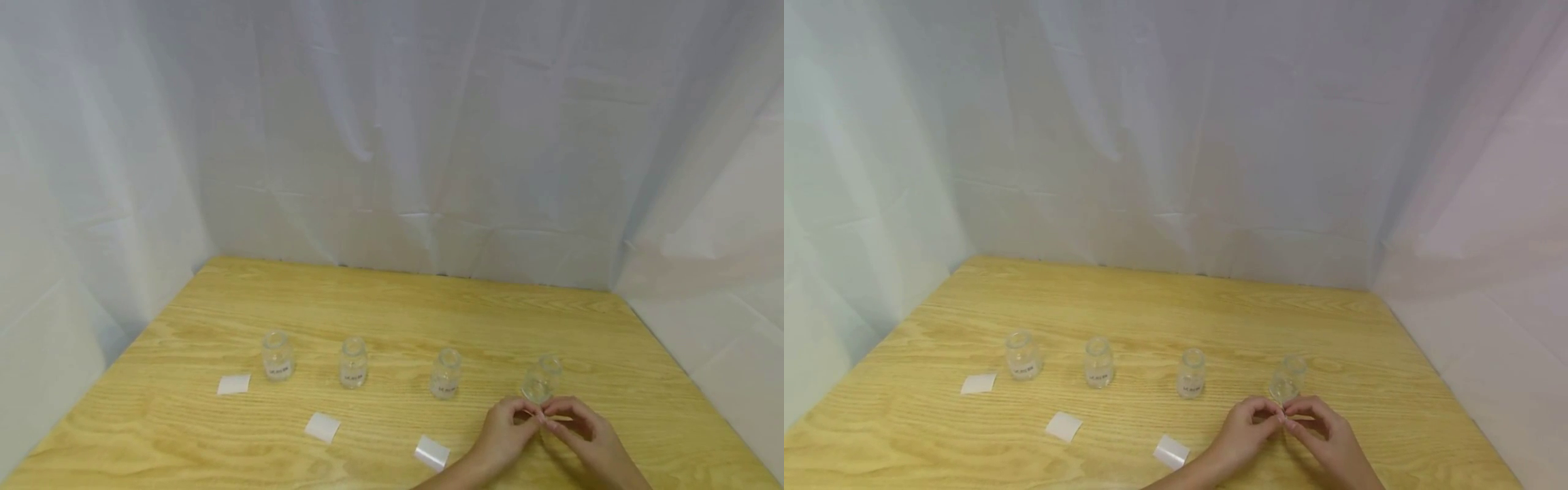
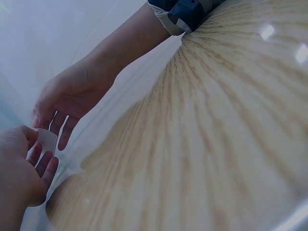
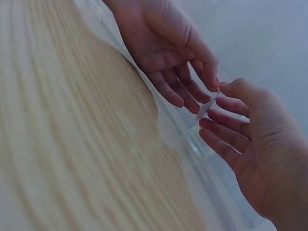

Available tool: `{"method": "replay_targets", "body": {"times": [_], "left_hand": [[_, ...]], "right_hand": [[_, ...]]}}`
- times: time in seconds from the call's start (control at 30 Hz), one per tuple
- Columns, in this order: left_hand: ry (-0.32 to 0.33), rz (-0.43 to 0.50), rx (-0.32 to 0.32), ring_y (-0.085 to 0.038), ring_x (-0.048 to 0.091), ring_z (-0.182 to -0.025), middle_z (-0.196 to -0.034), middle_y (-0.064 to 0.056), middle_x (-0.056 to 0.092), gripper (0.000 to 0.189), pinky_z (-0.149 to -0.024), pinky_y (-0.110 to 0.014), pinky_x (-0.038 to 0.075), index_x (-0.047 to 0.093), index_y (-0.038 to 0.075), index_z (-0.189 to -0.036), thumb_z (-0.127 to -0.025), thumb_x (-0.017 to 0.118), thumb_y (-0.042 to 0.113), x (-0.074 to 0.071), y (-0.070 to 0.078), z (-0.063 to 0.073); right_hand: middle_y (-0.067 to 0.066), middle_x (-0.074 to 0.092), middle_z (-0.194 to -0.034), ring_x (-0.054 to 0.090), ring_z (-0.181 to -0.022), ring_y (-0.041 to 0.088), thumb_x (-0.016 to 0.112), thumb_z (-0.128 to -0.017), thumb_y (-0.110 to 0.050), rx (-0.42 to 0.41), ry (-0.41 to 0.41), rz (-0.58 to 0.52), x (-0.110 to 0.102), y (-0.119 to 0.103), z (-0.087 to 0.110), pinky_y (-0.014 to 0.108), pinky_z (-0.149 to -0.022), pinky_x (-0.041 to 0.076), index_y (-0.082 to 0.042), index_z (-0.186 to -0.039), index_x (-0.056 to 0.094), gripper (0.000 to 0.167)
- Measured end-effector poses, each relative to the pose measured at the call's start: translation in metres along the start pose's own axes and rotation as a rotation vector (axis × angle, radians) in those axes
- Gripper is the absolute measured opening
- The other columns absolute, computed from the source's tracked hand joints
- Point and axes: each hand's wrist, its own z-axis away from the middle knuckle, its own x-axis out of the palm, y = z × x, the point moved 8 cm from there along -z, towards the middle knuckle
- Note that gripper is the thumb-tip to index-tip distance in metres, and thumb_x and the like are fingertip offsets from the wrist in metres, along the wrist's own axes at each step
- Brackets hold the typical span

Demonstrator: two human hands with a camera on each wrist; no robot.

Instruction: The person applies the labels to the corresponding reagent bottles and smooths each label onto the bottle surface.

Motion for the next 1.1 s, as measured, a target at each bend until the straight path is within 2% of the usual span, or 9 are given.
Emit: {"method": "replay_targets", "body": {"times": [0.2,0.33,0.43,0.57,0.7,0.93,1.1], "left_hand": [[0.001,-0.010,0.012,-0.001,0.052,-0.081,-0.092,0.007,0.055,0.008,-0.071,-0.017,0.045,0.064,0.004,-0.080,-0.086,0.063,0.009,-0.001,0.002,0.000],[0.025,0.015,0.026,-0.001,0.053,-0.079,-0.091,0.008,0.055,0.006,-0.070,-0.017,0.046,0.064,0.002,-0.081,-0.085,0.063,0.007,-0.002,0.002,0.000],[0.054,0.030,0.030,-0.002,0.053,-0.078,-0.089,0.011,0.055,0.005,-0.068,-0.017,0.046,0.064,0.001,-0.083,-0.084,0.063,0.005,-0.005,0.002,0.000],[0.100,0.031,0.029,-0.003,0.054,-0.076,-0.085,0.009,0.055,0.005,-0.064,-0.016,0.046,0.064,0.000,-0.083,-0.083,0.063,0.006,-0.008,0.003,-0.001],[0.135,0.031,0.031,-0.003,0.054,-0.074,-0.084,0.007,0.055,0.005,-0.063,-0.016,0.046,0.063,0.000,-0.082,-0.083,0.063,0.005,-0.011,0.002,-0.001],[0.209,0.019,-0.001,-0.001,0.050,-0.069,-0.081,0.011,0.052,0.004,-0.059,-0.017,0.044,0.063,0.004,-0.078,-0.080,0.065,0.006,-0.017,0.001,-0.001],[0.238,0.008,-0.018,-0.001,0.048,-0.067,-0.080,0.010,0.052,0.003,-0.056,-0.017,0.042,0.063,0.004,-0.077,-0.078,0.066,0.006,-0.020,0.001,0.000]], "right_hand": [[0.006,0.059,-0.105,0.058,-0.095,0.011,0.051,-0.091,0.006,0.017,-0.003,-0.047,0.000,-0.001,0.000,0.027,-0.074,0.051,0.001,-0.097,0.058,0.011],[0.001,0.060,-0.102,0.057,-0.093,0.007,0.051,-0.091,0.007,0.012,0.057,-0.009,-0.006,-0.002,0.000,0.022,-0.073,0.049,0.000,-0.092,0.058,0.010],[0.002,0.061,-0.100,0.058,-0.090,0.007,0.050,-0.090,0.009,-0.023,0.091,-0.020,-0.009,-0.005,0.000,0.021,-0.070,0.049,0.001,-0.090,0.058,0.012],[0.009,0.061,-0.100,0.058,-0.090,0.010,0.047,-0.088,0.017,-0.112,0.105,-0.126,-0.013,-0.010,-0.001,0.024,-0.068,0.051,0.004,-0.092,0.058,0.018],[0.010,0.061,-0.099,0.059,-0.090,0.011,0.046,-0.085,0.021,-0.155,0.135,-0.184,-0.016,-0.012,-0.002,0.022,-0.070,0.051,0.005,-0.091,0.059,0.022],[0.005,0.061,-0.097,0.060,-0.084,0.009,0.048,-0.085,0.020,-0.156,0.195,-0.151,-0.023,-0.012,-0.001,0.021,-0.068,0.051,0.008,-0.088,0.057,0.016],[0.005,0.062,-0.095,0.060,-0.082,0.008,0.050,-0.084,0.020,-0.156,0.240,-0.134,-0.027,-0.013,0.000,0.020,-0.066,0.050,0.008,-0.086,0.057,0.015]]}}
